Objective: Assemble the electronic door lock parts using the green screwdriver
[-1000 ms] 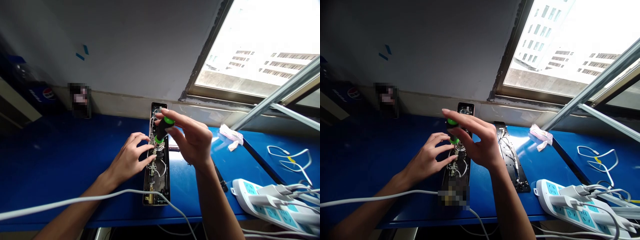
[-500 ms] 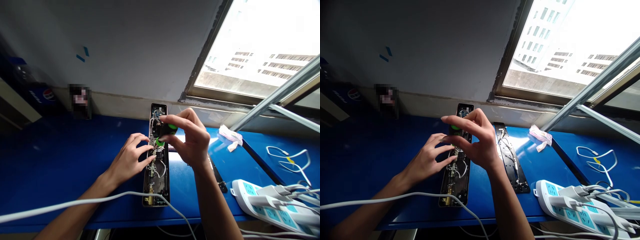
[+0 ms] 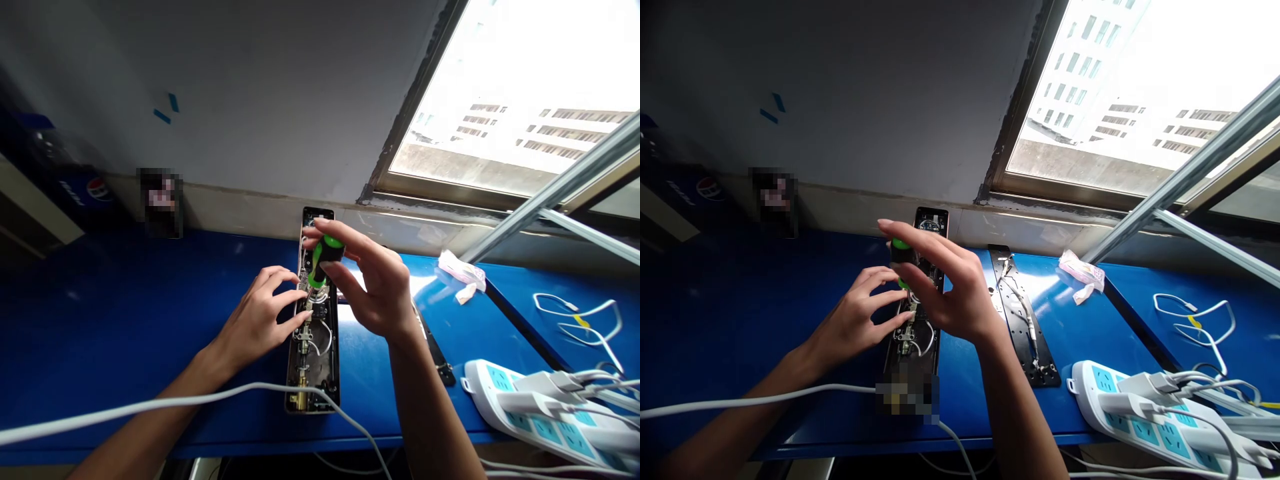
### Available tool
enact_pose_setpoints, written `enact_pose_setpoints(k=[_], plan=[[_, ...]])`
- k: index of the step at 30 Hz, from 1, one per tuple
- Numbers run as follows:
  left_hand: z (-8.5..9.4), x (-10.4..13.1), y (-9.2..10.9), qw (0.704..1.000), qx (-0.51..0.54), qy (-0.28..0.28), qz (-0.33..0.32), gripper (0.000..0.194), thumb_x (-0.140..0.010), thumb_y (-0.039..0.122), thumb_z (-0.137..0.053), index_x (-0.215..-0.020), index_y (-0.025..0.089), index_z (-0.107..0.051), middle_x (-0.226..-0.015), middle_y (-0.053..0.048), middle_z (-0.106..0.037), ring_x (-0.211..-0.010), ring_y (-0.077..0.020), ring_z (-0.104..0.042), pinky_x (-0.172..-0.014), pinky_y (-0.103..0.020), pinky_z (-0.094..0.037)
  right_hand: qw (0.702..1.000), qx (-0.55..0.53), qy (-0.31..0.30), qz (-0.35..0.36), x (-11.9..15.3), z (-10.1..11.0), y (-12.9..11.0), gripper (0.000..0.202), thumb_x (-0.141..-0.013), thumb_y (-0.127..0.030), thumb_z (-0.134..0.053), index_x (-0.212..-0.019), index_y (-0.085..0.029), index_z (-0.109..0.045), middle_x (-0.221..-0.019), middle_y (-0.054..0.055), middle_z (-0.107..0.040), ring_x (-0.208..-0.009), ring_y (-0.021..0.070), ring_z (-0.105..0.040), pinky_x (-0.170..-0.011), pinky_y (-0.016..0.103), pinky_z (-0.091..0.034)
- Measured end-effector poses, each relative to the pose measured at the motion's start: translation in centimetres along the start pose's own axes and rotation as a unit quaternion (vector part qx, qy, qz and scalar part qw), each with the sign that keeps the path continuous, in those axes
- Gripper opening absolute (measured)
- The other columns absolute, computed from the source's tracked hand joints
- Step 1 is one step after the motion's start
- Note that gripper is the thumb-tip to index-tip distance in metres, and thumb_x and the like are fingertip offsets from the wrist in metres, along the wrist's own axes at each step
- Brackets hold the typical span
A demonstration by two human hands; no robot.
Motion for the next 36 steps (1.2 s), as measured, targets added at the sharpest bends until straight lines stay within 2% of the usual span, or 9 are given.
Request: enact_pose_setpoints(k=[4,8,10,14,19,21,26,32,36], plan=[[0.2,0.0,0.0,1.000,-0.013,0.002,0.006,0.020,-0.097,0.033,-0.071,-0.113,0.022,-0.077,-0.127,-0.011,-0.063,-0.129,-0.0316,-0.054,-0.106,-0.050,-0.057,1.000,-0.012,0.006,0.010,0.0,0.0,-0.1,0.051,-0.095,-0.008,-0.069,-0.141,-0.030,-0.065,-0.125,0.004,-0.076,-0.105,0.0195,-0.076,-0.090,0.038,-0.067],[0.1,-0.1,0.1,1.000,-0.013,-0.003,0.008,0.020,-0.096,0.033,-0.072,-0.112,0.021,-0.077,-0.130,-0.012,-0.061,-0.129,-0.0324,-0.053,-0.108,-0.051,-0.055,0.996,0.065,0.057,0.014,0.0,0.8,-0.1,0.044,-0.084,-0.018,-0.086,-0.125,-0.029,-0.074,-0.103,0.002,-0.073,-0.087,0.0169,-0.071,-0.074,0.034,-0.066],[0.0,-0.1,0.0,1.000,-0.010,-0.009,0.009,0.022,-0.096,0.033,-0.072,-0.114,0.020,-0.076,-0.131,-0.013,-0.061,-0.129,-0.0325,-0.053,-0.108,-0.052,-0.055,0.995,0.082,0.062,0.005,0.2,1.0,0.3,0.049,-0.081,-0.019,-0.088,-0.126,-0.029,-0.072,-0.109,0.003,-0.072,-0.090,0.0175,-0.070,-0.074,0.034,-0.066],[-0.2,-0.1,0.0,1.000,-0.010,-0.020,0.012,0.026,-0.097,0.034,-0.071,-0.119,0.020,-0.075,-0.132,-0.013,-0.061,-0.127,-0.0319,-0.054,-0.105,-0.051,-0.057,0.995,0.083,0.047,-0.011,0.7,1.1,1.4,0.059,-0.089,-0.017,-0.078,-0.143,-0.030,-0.058,-0.135,0.006,-0.070,-0.101,0.0197,-0.075,-0.083,0.036,-0.067],[-0.1,-0.1,0.4,1.000,-0.011,-0.015,0.004,0.030,-0.099,0.036,-0.069,-0.125,0.020,-0.073,-0.133,-0.013,-0.060,-0.128,-0.0315,-0.054,-0.106,-0.052,-0.056,0.969,0.163,0.182,0.036,1.3,4.1,0.6,0.061,-0.090,-0.023,-0.076,-0.145,-0.032,-0.052,-0.135,0.008,-0.068,-0.092,0.0212,-0.077,-0.077,0.038,-0.067],[-0.2,-0.1,0.4,1.000,-0.011,-0.015,0.006,0.033,-0.099,0.036,-0.069,-0.128,0.020,-0.072,-0.133,-0.013,-0.060,-0.128,-0.0318,-0.053,-0.106,-0.053,-0.055,0.953,0.210,0.216,0.011,1.5,5.5,0.4,0.056,-0.089,-0.024,-0.077,-0.141,-0.032,-0.056,-0.125,0.005,-0.071,-0.089,0.0205,-0.076,-0.075,0.038,-0.066],[-0.3,-0.3,0.7,1.000,-0.003,-0.017,-0.002,0.032,-0.100,0.035,-0.068,-0.128,0.019,-0.071,-0.132,-0.013,-0.060,-0.129,-0.0318,-0.052,-0.106,-0.052,-0.055,0.955,0.261,0.120,-0.077,2.1,6.3,1.9,0.038,-0.088,-0.023,-0.078,-0.123,-0.029,-0.065,-0.098,-0.001,-0.074,-0.073,0.0140,-0.067,-0.065,0.032,-0.060],[-0.3,-0.5,1.5,1.000,0.008,0.004,-0.030,0.025,-0.101,0.027,-0.067,-0.124,0.019,-0.072,-0.130,-0.012,-0.062,-0.130,-0.0304,-0.051,-0.109,-0.050,-0.051,0.952,0.264,0.060,-0.143,3.8,6.6,4.8,0.029,-0.088,-0.028,-0.077,-0.114,-0.026,-0.063,-0.090,-0.003,-0.071,-0.065,0.0096,-0.058,-0.066,0.027,-0.055],[0.0,-1.0,1.6,0.999,0.007,0.018,-0.026,0.027,-0.104,0.017,-0.058,-0.127,0.021,-0.071,-0.128,-0.010,-0.063,-0.128,-0.0277,-0.053,-0.110,-0.048,-0.051,0.948,0.239,-0.044,-0.207,4.5,5.8,5.9,0.026,-0.087,-0.023,-0.074,-0.108,-0.025,-0.059,-0.090,-0.003,-0.070,-0.068,0.0096,-0.059,-0.065,0.024,-0.050]])
Point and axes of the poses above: each hand's wrist, its own x-axis away from the middle knuckle, its own z-axis out of the back of the hand, y = z × x, the point moved 7 cm from there along -x, towards the middle knuckle
